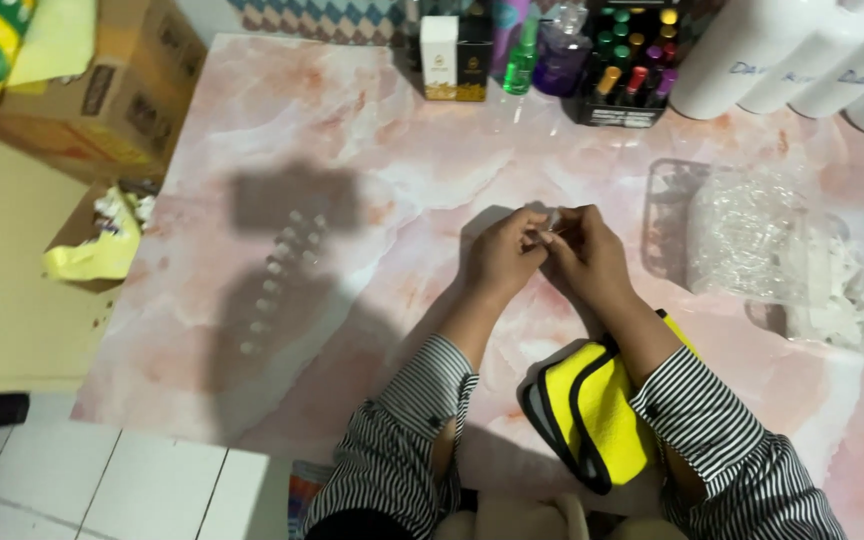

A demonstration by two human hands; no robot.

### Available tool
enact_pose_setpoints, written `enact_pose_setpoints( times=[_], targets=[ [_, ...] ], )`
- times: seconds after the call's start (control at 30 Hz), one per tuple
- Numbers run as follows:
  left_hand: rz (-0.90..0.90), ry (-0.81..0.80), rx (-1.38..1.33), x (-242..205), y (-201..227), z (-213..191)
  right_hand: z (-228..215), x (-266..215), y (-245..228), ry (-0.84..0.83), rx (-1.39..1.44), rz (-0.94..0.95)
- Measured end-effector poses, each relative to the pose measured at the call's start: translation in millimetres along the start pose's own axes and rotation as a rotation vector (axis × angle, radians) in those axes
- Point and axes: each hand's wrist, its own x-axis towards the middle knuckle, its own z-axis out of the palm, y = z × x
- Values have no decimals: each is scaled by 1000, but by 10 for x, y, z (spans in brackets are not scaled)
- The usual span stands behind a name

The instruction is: Assembling perfume sample vials by manually inserting plastic applicator sticks into small clear containers.

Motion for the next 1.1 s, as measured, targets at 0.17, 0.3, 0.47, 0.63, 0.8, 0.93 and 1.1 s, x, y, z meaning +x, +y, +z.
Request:
enact_pose_setpoints(
  times=[0.17, 0.3, 0.47, 0.63, 0.8, 0.93, 1.1],
  targets=[
    [62, 9, -51, -25, -7, 26, 32, -3, 131, 13, -25, -26],
    [134, 59, -54, -54, -120, 89, 55, -42, 96, 41, -101, -80],
    [202, 197, -27, -133, -214, 129, 43, -138, -165, 54, -204, -270],
    [196, 267, -28, -506, -228, -238, 154, -162, -429, -73, -184, -367],
    [175, 337, 99, -1068, -324, -973, 501, -378, -1028, -261, 24, -401],
    [108, 389, 135, -1708, -245, -1521, 967, -654, -1365, -351, 81, -396],
    [-71, 480, 195, -2203, -541, -1882, 1594, -923, -1642, -512, 137, -313]
  ],
)
